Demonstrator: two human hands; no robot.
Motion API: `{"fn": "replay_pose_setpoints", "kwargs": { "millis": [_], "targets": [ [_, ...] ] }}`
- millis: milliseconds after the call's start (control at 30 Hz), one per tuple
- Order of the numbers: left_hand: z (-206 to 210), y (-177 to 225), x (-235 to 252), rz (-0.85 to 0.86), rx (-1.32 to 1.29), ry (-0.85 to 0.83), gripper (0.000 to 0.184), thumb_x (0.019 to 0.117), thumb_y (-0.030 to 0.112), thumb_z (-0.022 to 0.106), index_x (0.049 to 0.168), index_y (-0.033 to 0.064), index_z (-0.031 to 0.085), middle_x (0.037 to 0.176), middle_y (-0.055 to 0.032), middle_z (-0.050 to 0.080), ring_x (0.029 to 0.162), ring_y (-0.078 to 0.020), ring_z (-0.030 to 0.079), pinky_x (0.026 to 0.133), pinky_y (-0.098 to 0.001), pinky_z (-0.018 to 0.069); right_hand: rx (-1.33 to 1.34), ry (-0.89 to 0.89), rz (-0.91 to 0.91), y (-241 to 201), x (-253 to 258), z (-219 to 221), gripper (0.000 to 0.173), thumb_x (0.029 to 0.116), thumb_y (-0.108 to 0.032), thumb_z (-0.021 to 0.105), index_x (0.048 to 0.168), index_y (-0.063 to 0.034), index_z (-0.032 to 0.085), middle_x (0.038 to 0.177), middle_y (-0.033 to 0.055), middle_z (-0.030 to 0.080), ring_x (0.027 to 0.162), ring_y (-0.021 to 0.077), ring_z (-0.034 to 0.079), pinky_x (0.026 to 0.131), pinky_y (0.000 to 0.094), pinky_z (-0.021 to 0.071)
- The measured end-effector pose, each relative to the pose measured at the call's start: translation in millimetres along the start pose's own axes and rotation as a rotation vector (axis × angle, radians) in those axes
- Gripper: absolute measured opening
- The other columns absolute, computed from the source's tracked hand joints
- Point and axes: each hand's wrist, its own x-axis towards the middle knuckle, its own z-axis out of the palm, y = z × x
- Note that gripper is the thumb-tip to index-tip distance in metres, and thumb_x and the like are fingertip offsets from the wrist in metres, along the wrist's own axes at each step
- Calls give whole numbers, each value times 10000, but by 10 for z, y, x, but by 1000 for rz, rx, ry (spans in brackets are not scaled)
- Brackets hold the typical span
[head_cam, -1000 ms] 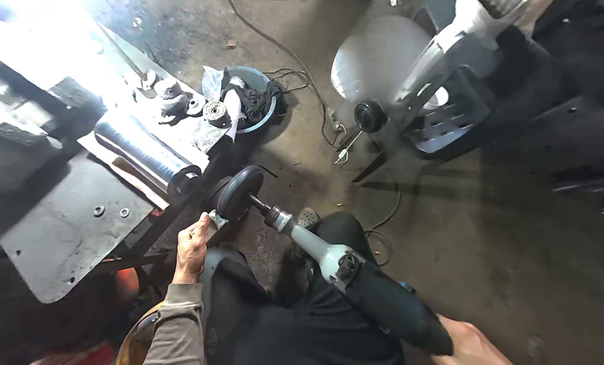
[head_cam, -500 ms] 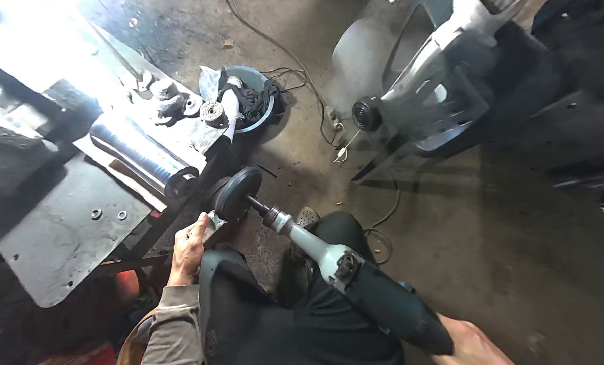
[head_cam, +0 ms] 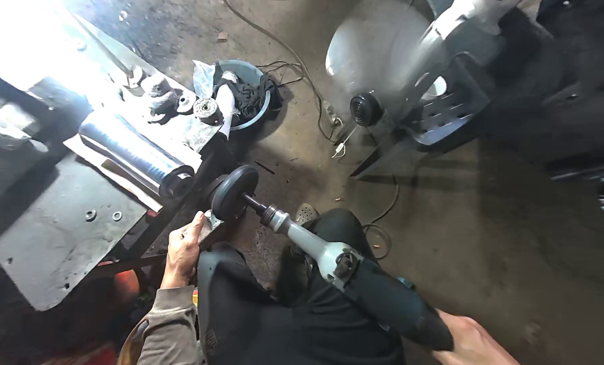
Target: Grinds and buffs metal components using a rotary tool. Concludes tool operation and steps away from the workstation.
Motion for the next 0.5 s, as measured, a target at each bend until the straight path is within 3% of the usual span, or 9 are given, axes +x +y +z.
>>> {"fn": "replay_pose_setpoints", "kwargs": {
  "millis": [500],
  "targets": [
    [-12, 45, 17, 4, -22, -12, 475, 1076, 449, 495, 833, 108, 719, 734, -6, 702, 678, -108, 687, 641, -327, 601, 8, -16, 24, -33, -3, -23, 500, 775, -340, 841, 1120, -2, 712, 970, 228, 741, 950, 431, 720, 855, 676, 538]
  ]
}}
